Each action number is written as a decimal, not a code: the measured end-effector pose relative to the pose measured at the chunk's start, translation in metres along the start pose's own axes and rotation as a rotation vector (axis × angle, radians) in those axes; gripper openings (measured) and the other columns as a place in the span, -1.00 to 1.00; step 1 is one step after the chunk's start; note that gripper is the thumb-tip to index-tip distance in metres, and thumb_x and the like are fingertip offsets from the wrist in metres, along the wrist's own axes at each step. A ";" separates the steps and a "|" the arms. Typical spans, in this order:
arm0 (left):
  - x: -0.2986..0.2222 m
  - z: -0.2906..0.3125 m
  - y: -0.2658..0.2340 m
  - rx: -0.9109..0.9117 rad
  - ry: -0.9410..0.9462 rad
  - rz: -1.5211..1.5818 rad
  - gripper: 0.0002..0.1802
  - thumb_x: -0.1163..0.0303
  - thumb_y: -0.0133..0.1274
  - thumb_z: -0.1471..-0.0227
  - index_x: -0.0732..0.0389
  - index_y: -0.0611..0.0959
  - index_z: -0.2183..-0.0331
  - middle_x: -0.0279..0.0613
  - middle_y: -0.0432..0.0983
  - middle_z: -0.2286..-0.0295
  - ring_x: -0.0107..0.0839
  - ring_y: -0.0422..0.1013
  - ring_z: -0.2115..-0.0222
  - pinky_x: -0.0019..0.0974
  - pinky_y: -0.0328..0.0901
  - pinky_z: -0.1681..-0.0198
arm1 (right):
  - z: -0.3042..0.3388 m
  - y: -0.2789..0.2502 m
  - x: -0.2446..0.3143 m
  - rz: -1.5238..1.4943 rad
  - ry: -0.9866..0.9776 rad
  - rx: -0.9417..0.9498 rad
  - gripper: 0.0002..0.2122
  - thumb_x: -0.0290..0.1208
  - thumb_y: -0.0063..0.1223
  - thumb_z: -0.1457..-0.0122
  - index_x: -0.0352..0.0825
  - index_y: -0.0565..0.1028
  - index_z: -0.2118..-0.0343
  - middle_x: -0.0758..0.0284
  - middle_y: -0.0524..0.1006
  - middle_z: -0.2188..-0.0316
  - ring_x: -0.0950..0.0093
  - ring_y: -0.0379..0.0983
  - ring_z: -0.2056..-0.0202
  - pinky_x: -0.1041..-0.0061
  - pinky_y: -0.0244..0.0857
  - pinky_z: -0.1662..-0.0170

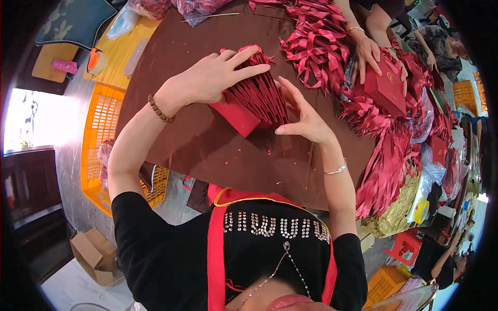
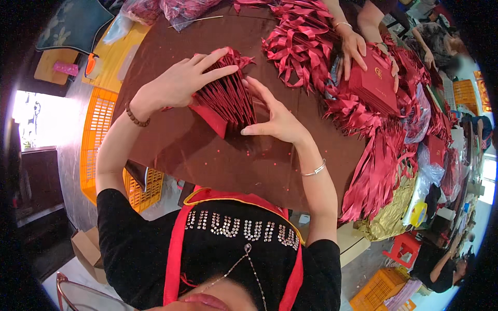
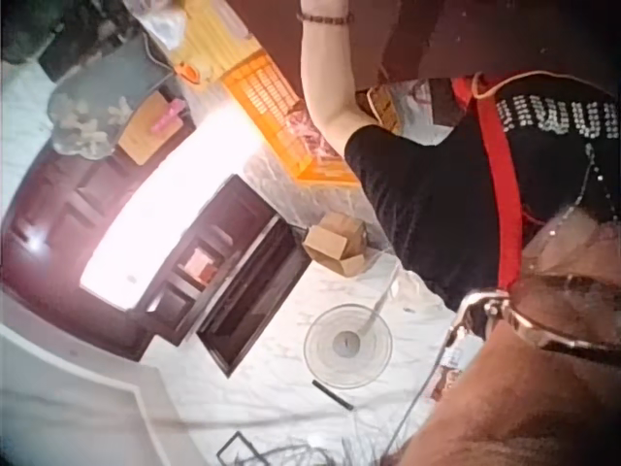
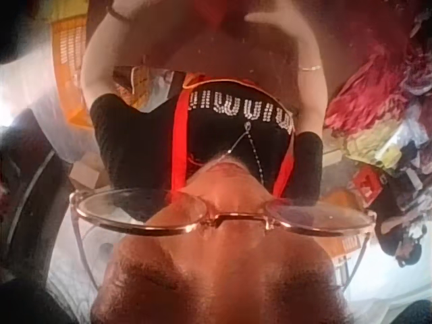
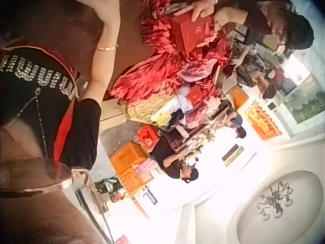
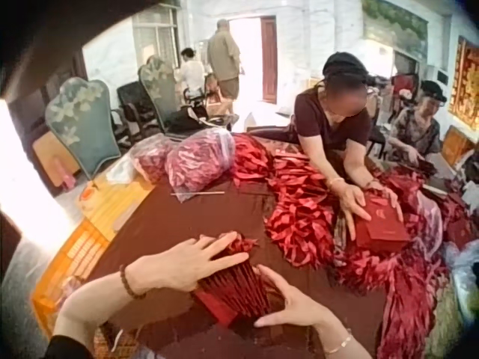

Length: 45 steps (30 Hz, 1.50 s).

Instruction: Folding and stacking red decorative paper bags in an industrial workspace.

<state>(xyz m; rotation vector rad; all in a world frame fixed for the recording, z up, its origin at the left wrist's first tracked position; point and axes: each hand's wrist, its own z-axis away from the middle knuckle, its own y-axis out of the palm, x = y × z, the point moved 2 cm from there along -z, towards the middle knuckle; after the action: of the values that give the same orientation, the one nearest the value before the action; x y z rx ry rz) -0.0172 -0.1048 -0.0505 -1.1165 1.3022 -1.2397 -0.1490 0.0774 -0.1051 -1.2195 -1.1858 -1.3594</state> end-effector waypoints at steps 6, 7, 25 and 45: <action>-0.001 0.011 0.004 -0.038 -0.023 0.025 0.01 0.55 0.21 0.49 -0.02 0.19 -0.11 -0.05 0.01 -0.11 0.00 0.25 0.09 -0.10 0.27 0.10 | -0.018 -0.009 -0.019 0.074 -0.152 0.111 0.09 -0.12 0.41 0.40 -0.27 -0.07 -0.22 0.28 -0.03 -0.22 0.42 -0.11 -0.23 0.38 -0.21 -0.23; -0.002 0.013 0.003 -0.046 -0.014 0.064 -0.01 0.56 0.20 0.46 -0.01 0.20 -0.10 -0.05 0.02 -0.10 0.00 0.25 0.08 -0.10 0.26 0.09 | -0.017 -0.009 -0.024 0.071 -0.155 0.110 0.09 -0.12 0.41 0.40 -0.27 -0.07 -0.22 0.28 -0.03 -0.22 0.42 -0.11 -0.23 0.38 -0.21 -0.23; -0.007 0.027 0.006 -0.170 0.066 0.028 -0.14 0.54 0.25 0.52 -0.18 0.40 0.04 -0.20 0.02 -0.12 -0.14 0.22 0.05 -0.11 0.23 0.09 | -0.008 -0.027 -0.035 -0.287 -0.176 -0.142 -0.08 -0.06 0.20 0.20 -0.39 -0.01 -0.19 0.23 0.02 -0.20 0.39 -0.05 -0.21 0.38 -0.18 -0.23; -0.038 0.014 -0.003 -0.063 0.250 -0.017 -0.77 0.44 0.12 0.34 0.12 0.44 0.50 -0.33 0.34 0.55 -0.36 0.34 0.46 -0.32 0.20 0.33 | -0.004 -0.022 -0.033 -0.386 -0.155 -0.131 -0.18 -0.20 0.07 0.16 -0.37 -0.01 -0.19 0.21 0.05 -0.19 0.39 -0.03 -0.20 0.41 -0.19 -0.23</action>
<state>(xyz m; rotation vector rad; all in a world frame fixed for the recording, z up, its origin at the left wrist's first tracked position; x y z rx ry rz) 0.0004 -0.0690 -0.0455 -1.0424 1.5299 -1.3926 -0.1687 0.0769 -0.1399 -1.2480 -1.5196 -1.6699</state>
